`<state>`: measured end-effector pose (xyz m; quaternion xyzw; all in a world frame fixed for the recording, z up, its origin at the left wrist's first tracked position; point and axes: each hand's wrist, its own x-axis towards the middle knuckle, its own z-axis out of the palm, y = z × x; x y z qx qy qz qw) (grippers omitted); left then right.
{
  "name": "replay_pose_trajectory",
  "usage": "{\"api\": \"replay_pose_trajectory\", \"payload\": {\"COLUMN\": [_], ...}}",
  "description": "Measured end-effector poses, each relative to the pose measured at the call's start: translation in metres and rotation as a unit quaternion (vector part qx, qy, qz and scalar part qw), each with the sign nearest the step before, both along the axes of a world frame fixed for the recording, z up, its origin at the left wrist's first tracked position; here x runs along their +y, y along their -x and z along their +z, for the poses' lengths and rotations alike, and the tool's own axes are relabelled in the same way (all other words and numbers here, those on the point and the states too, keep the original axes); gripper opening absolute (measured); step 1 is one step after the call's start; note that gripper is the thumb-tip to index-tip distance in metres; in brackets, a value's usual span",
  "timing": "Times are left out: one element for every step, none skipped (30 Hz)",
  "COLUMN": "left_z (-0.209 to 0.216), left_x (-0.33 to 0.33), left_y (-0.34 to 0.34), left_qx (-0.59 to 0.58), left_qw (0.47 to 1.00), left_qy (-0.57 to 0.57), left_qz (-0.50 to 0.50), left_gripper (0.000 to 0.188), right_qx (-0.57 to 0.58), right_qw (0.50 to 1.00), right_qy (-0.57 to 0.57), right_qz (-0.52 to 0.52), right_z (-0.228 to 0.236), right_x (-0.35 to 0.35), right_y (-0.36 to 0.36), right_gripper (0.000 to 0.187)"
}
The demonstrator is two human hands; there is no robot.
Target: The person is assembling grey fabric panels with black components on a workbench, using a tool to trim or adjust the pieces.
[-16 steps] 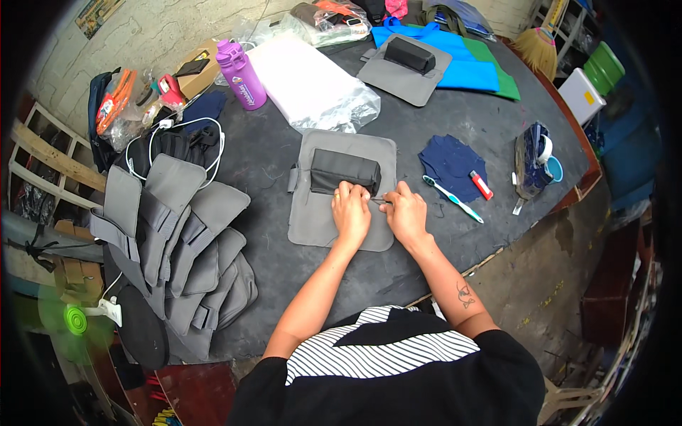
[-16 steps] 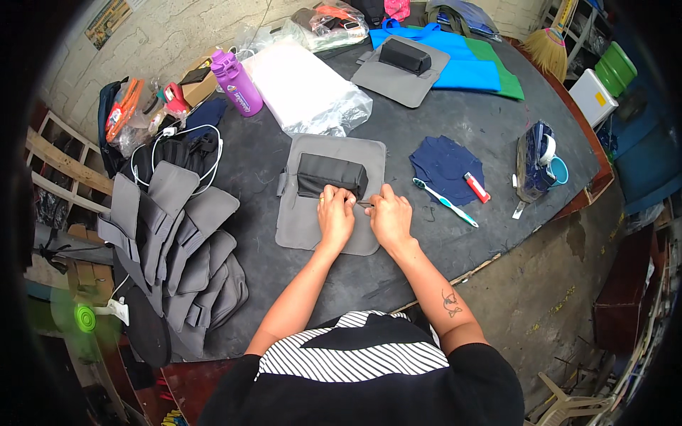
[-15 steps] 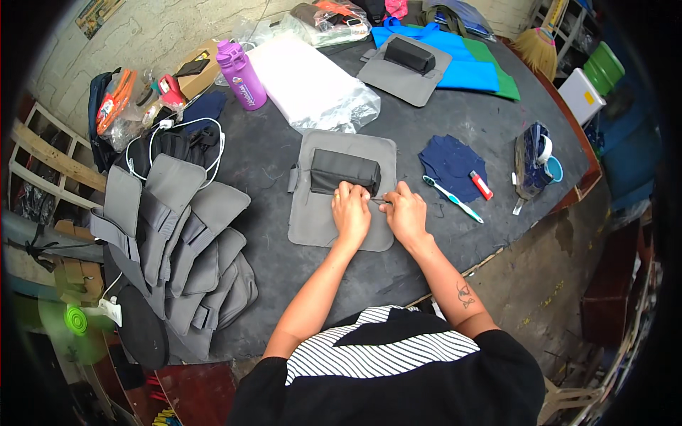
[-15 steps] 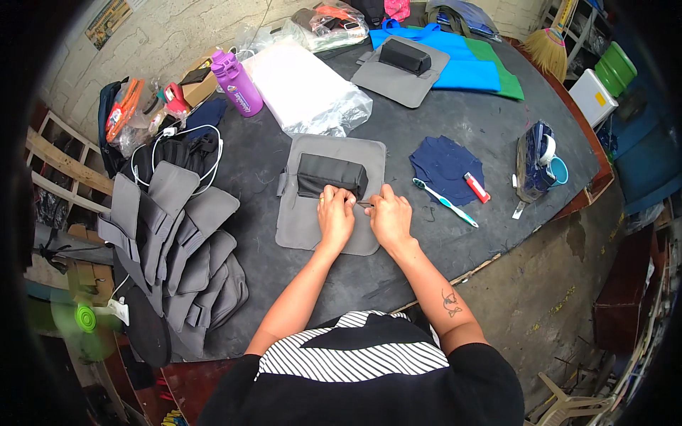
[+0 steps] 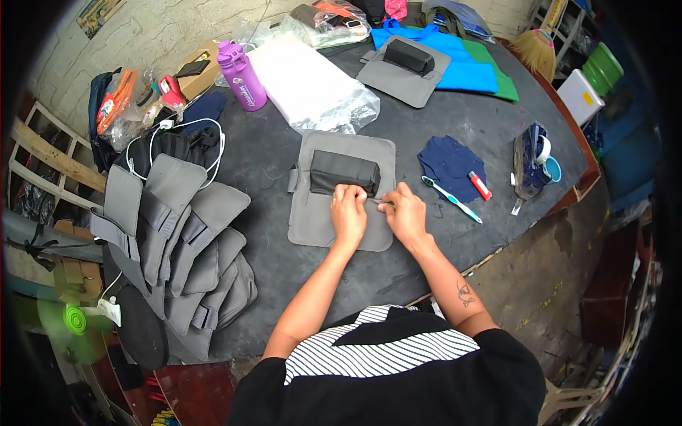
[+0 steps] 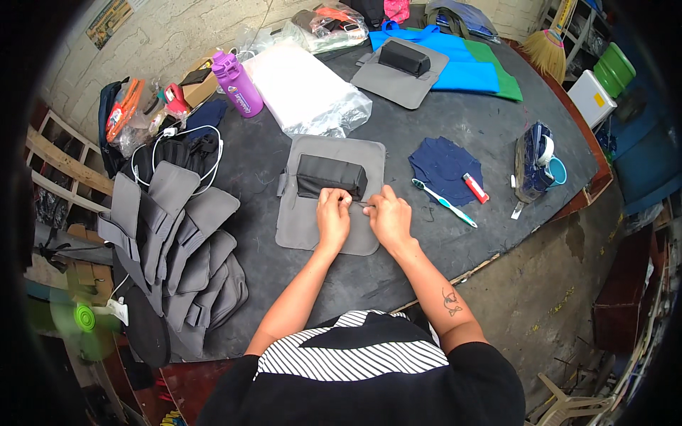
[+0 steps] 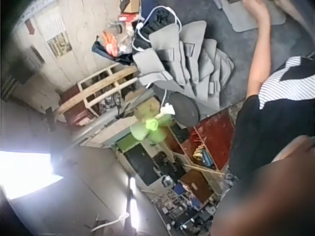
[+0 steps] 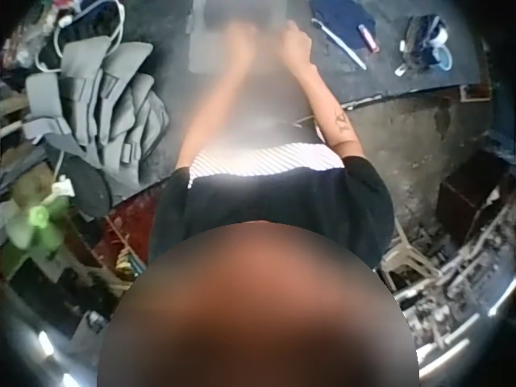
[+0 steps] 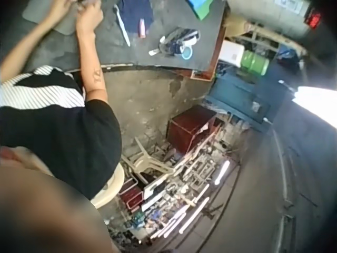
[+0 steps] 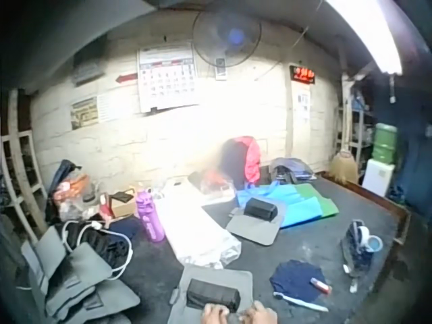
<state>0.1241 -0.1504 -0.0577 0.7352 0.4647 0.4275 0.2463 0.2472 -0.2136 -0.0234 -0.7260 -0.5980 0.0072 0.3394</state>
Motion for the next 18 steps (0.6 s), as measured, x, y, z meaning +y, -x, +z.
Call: {"api": "replay_pose_trajectory", "payload": {"left_z": [-0.001,0.001,0.004,0.006,0.008,0.009,0.009,0.009,0.008,0.004,0.003,0.001,-0.001,-0.001,-0.002,-0.006,-0.003,0.006], "left_x": [0.000,-0.002,-0.004,-0.005,-0.006,-0.007,-0.009,-0.010,-0.011,-0.010,-0.010,-0.008,-0.007,-0.004,0.000,0.008,0.012,0.010], "left_y": [0.001,0.003,0.004,0.005,0.004,0.004,0.003,0.003,-0.001,-0.008,-0.012,-0.013,-0.011,-0.007,-0.002,0.005,0.015,0.022], "left_qx": [-0.079,-0.082,-0.082,-0.062,-0.042,-0.042,0.013,0.069,0.069,0.154,0.239,0.224,0.224,0.164,0.102,-0.029,-0.057,-0.143], "left_qw": [0.996,0.996,0.996,0.998,0.999,0.999,0.999,0.993,0.993,0.980,0.959,0.963,0.963,0.979,0.991,0.999,0.998,0.985], "left_qy": [0.035,0.034,0.035,0.025,0.015,0.015,-0.042,-0.099,-0.099,-0.121,-0.143,-0.141,-0.141,-0.117,-0.092,-0.002,0.005,0.089], "left_qz": [-0.001,0.006,0.006,-0.003,-0.011,-0.012,-0.010,-0.009,-0.009,0.026,0.060,0.045,0.046,0.022,-0.002,-0.043,-0.034,-0.024], "left_gripper": [0.003,0.005,0.005,0.005,0.006,0.006,0.006,0.008,0.008,0.009,0.010,0.009,0.009,0.005,0.002,0.003,0.010,0.012], "right_qx": [0.038,0.052,0.066,0.065,0.064,0.065,0.067,0.073,0.073,0.080,0.088,0.088,0.095,0.102,0.103,0.131,0.160,0.161], "right_qw": [0.999,0.998,0.997,0.997,0.997,0.997,0.996,0.996,0.996,0.995,0.994,0.994,0.994,0.994,0.994,0.991,0.986,0.986], "right_qy": [-0.014,-0.009,-0.003,-0.001,-0.001,0.002,0.005,0.010,0.010,0.020,0.029,0.029,0.026,0.023,0.022,0.001,-0.019,-0.019], "right_qz": [-0.009,-0.023,-0.037,-0.044,-0.045,-0.049,-0.054,-0.049,-0.049,-0.049,-0.050,-0.050,-0.045,-0.040,-0.039,-0.038,-0.040,-0.042], "right_z": [0.001,0.005,0.008,0.008,0.009,0.009,0.009,0.009,0.010,0.011,0.012,0.012,0.012,0.012,0.013,0.014,0.015,0.016], "right_x": [-0.002,-0.005,-0.008,-0.011,-0.014,-0.018,-0.020,-0.023,-0.024,-0.025,-0.026,-0.027,-0.028,-0.028,-0.028,-0.028,-0.028,-0.029], "right_y": [-0.002,-0.005,-0.009,-0.014,-0.017,-0.020,-0.021,-0.021,-0.020,-0.019,-0.018,-0.017,-0.015,-0.015,-0.015,-0.015,-0.015,-0.017], "right_gripper": [0.016,0.017,0.018,0.020,0.020,0.020,0.020,0.021,0.021,0.020,0.019,0.019,0.020,0.020,0.020,0.022,0.025,0.025]}}
